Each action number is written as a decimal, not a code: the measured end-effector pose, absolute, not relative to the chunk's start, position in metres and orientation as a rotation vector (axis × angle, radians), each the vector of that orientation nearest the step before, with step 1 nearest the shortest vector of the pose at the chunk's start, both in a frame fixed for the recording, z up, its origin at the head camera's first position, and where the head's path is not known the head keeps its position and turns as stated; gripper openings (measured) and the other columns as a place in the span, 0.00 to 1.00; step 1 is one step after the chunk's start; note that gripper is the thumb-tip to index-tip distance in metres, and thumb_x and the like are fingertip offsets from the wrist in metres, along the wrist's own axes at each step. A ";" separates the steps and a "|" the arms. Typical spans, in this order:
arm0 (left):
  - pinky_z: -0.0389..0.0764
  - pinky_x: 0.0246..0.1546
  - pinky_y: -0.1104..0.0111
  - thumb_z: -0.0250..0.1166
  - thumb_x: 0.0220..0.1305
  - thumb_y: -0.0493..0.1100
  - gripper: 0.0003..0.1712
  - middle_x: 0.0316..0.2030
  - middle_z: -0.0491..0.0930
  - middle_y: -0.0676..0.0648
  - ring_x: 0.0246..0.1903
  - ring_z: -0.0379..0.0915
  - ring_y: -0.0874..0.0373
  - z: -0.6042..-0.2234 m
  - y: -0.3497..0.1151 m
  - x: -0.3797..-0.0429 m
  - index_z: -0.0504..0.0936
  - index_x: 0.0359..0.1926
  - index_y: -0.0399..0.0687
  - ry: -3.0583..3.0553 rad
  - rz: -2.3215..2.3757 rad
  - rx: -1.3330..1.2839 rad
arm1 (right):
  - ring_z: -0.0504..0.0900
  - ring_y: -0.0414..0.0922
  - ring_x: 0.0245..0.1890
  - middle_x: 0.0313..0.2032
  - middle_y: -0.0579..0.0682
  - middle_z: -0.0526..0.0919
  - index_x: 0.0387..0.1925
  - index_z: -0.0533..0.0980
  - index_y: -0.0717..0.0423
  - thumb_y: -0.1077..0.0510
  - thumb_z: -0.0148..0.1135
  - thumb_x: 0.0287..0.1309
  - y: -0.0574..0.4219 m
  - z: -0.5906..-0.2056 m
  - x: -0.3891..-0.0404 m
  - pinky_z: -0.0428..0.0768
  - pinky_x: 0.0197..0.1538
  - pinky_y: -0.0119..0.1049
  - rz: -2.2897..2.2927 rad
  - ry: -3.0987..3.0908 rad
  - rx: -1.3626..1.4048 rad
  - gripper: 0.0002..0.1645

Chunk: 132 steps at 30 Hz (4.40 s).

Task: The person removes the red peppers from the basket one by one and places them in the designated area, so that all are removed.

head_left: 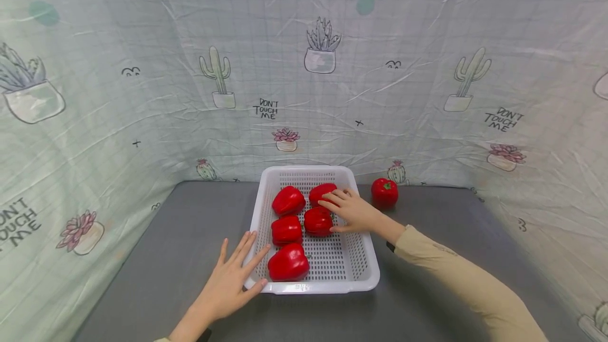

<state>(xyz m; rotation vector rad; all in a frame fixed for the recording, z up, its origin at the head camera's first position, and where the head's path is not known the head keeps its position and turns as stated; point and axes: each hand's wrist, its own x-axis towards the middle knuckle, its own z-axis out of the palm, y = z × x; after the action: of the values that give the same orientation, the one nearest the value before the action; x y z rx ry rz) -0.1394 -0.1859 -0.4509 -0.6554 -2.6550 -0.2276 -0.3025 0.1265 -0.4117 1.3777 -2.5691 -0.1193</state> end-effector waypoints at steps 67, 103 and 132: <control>0.14 0.62 0.61 0.59 0.51 0.61 0.37 0.65 0.58 0.42 0.66 0.47 0.48 -0.450 -0.184 -0.140 0.63 0.63 0.61 -2.638 -0.227 -0.668 | 0.67 0.47 0.53 0.52 0.50 0.73 0.61 0.61 0.45 0.37 0.67 0.37 0.100 -0.435 -0.309 0.66 0.58 0.49 -0.424 -2.553 1.425 0.48; 0.13 0.62 0.61 0.59 0.50 0.61 0.38 0.66 0.57 0.42 0.67 0.45 0.49 -0.446 -0.182 -0.139 0.63 0.63 0.61 -2.680 -0.234 -0.650 | 0.65 0.48 0.54 0.53 0.52 0.67 0.58 0.60 0.46 0.47 0.73 0.31 0.115 -0.417 -0.302 0.65 0.55 0.50 0.005 -2.658 1.386 0.49; 0.13 0.61 0.61 0.58 0.50 0.62 0.37 0.66 0.56 0.42 0.67 0.44 0.49 -0.448 -0.183 -0.139 0.63 0.63 0.60 -2.681 -0.242 -0.654 | 0.63 0.50 0.54 0.55 0.55 0.66 0.60 0.63 0.38 0.47 0.71 0.35 0.137 -0.380 -0.298 0.69 0.49 0.49 -0.003 -2.503 1.311 0.45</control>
<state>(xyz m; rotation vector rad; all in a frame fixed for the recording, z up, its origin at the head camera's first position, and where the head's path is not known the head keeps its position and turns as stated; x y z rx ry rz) -0.1387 -0.1829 -0.4476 -0.6540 -2.6813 -0.2422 -0.2976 0.1375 -0.3796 1.3108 -2.5033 -0.0033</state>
